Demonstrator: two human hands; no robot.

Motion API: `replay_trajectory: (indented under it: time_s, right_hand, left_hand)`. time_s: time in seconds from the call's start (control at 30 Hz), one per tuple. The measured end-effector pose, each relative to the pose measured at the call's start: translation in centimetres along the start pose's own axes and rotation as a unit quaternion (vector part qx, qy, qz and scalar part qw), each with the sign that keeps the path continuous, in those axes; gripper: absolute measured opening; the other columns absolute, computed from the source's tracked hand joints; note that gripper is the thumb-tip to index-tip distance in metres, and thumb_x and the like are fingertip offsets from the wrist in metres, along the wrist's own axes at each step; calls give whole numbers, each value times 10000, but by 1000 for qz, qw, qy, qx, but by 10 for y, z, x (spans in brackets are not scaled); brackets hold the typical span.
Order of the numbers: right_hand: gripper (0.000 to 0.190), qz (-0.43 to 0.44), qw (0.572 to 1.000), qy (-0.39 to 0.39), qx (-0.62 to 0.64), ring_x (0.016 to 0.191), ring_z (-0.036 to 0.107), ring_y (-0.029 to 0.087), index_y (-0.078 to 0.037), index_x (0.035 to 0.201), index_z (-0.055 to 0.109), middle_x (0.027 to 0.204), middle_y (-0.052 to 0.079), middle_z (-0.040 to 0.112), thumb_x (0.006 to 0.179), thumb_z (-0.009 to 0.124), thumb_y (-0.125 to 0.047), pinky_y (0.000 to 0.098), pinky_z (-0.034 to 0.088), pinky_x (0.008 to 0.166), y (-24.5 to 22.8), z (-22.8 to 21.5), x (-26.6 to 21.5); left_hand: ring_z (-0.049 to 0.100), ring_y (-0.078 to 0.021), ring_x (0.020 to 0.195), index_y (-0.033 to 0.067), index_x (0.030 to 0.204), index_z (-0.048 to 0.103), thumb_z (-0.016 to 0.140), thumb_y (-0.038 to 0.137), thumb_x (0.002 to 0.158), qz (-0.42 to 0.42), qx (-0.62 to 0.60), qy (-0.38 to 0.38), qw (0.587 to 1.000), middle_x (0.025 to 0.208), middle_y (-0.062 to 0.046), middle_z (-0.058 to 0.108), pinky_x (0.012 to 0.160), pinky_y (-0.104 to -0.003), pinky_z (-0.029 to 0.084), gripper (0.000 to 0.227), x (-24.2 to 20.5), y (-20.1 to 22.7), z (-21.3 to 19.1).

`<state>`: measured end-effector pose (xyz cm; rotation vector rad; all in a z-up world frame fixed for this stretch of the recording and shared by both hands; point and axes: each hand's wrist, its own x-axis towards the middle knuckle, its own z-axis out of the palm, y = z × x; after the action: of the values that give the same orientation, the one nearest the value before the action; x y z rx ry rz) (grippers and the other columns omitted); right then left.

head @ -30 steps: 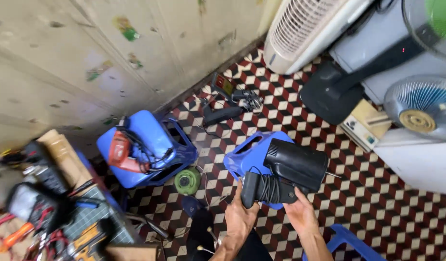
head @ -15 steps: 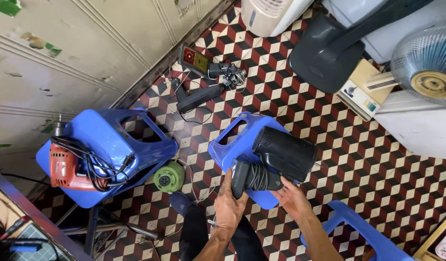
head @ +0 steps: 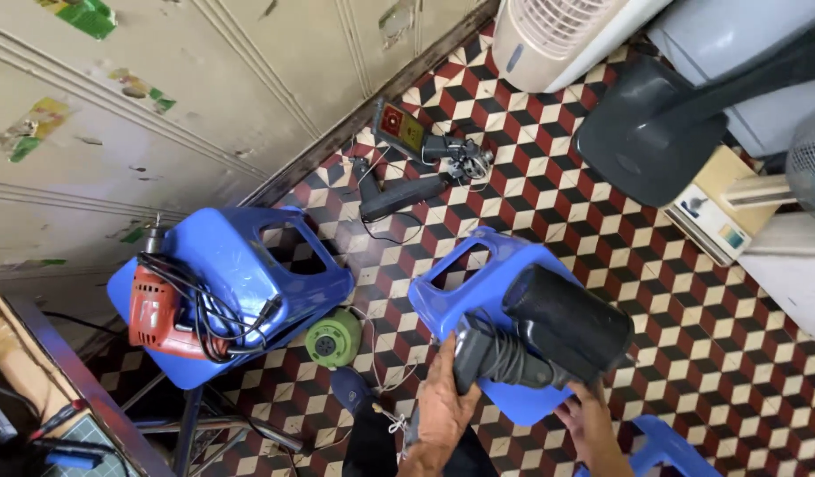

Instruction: Repairing and testing a portable electronic searchlight by checking the battery and internal components.

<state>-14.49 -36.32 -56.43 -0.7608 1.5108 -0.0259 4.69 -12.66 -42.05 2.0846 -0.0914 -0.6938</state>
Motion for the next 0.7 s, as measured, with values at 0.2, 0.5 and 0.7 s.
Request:
replay_trajectory:
  time_s: [0.2,0.5,0.7]
  right_hand:
    - [896,-9,994,-88,-60,1243,575,293,-208,1634,205,1384,114,547,851,638,-151,513,482,1033,-43,78,-50]
    - [762,-17,960,-242,-142,1210,621,301,-71,1489,300,1310,147,592,824,669,-120,487,528,1059,-61,206,-62]
    - [582,11,960,-240,-144,1158,640,293,37,1367,481,1225,153,622,848,678,-139,460,536,1054,-26,199,-36]
  left_hand:
    - [657,-427,1136,69,1523,367,781,71,757,28,-12,42,999,1303,-266,628,959,-446,545,870,24,-10,-33]
    - [713,-379,1036,116,1551,367,783,201,801,-23,60,57,996,1152,-241,704,896,-420,566,862,115,-50,-126]
    - [678,-403,1073,67,1534,329,827,238,761,8,127,45,991,1222,-270,657,934,-423,526,935,126,-73,-144]
